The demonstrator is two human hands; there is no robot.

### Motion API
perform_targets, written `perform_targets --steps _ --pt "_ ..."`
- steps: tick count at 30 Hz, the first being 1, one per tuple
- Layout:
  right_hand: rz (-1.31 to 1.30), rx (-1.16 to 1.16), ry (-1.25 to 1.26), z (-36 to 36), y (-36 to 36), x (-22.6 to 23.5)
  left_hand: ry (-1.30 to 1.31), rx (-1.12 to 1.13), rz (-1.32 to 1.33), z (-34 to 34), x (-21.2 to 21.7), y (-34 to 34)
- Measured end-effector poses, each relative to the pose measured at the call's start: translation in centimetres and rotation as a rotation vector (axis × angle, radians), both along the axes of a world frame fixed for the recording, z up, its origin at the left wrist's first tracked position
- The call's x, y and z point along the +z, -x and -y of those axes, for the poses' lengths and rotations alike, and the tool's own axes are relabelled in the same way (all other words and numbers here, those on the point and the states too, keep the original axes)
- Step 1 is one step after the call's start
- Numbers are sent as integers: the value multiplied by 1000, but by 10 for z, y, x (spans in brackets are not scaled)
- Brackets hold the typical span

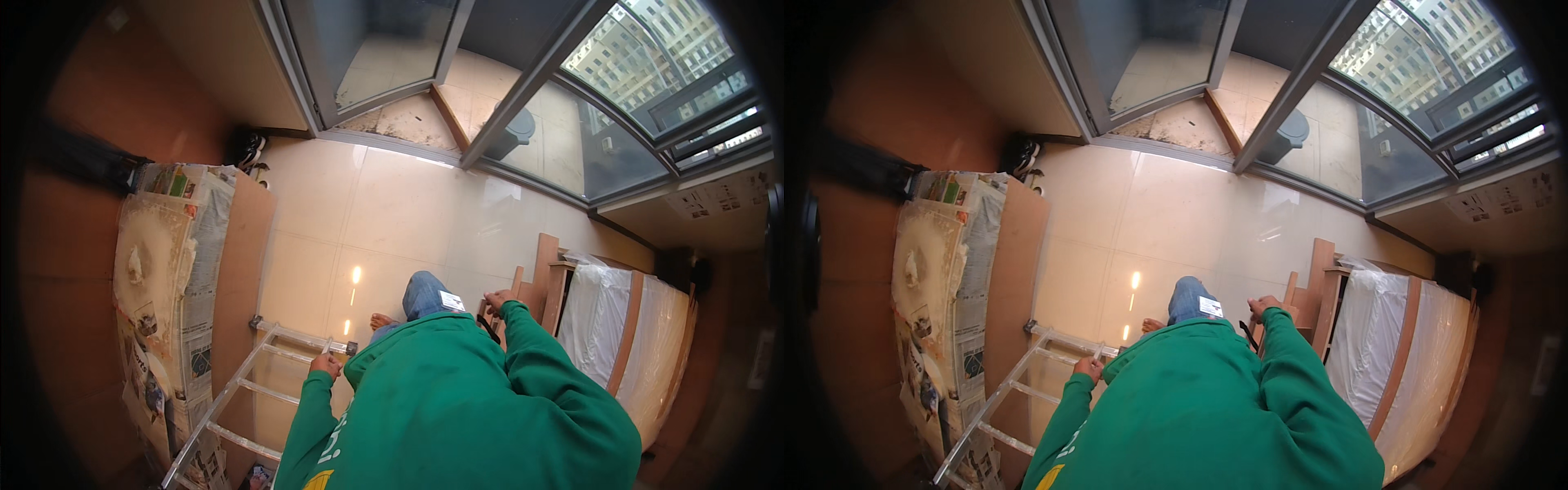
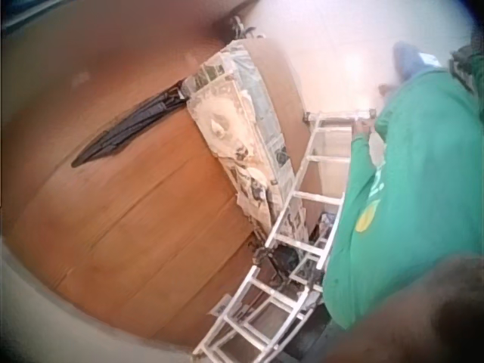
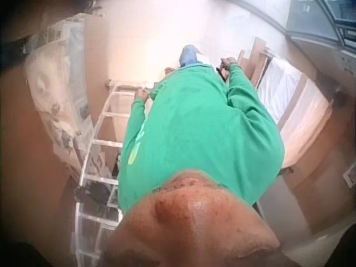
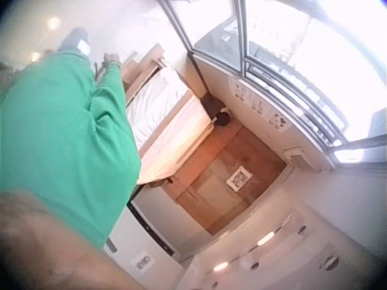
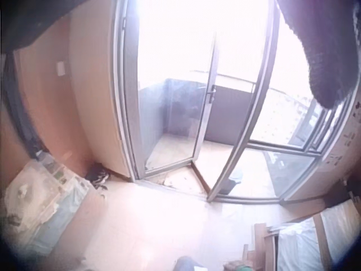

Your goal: The person assembles a wooden cabinet by hand, picking up and fitting various wooden panels and planks together on the floor. They handle the pieces one at a time, aligning them to form the cabinet structure.

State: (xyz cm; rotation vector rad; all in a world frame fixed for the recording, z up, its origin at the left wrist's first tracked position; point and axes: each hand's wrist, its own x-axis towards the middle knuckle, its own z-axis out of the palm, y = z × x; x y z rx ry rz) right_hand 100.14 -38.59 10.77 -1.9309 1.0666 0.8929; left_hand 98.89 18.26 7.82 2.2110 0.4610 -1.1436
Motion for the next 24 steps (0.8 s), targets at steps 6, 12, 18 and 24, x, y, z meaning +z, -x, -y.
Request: perform_targets --steps 6,12,18,24 --pt "-158 -119 -144 27 54 -96 -37 -135 316 20 27 -134" --pt "-275 -146 -264 111 -41 -159 35 -187 282 85 48 -224" --pt "-109 73 -162 104 -296 -94 -59 -142 254 120 54 -302" --pt "267 226 -113 2 -583 -58 -146 28 565 122 82 -379"
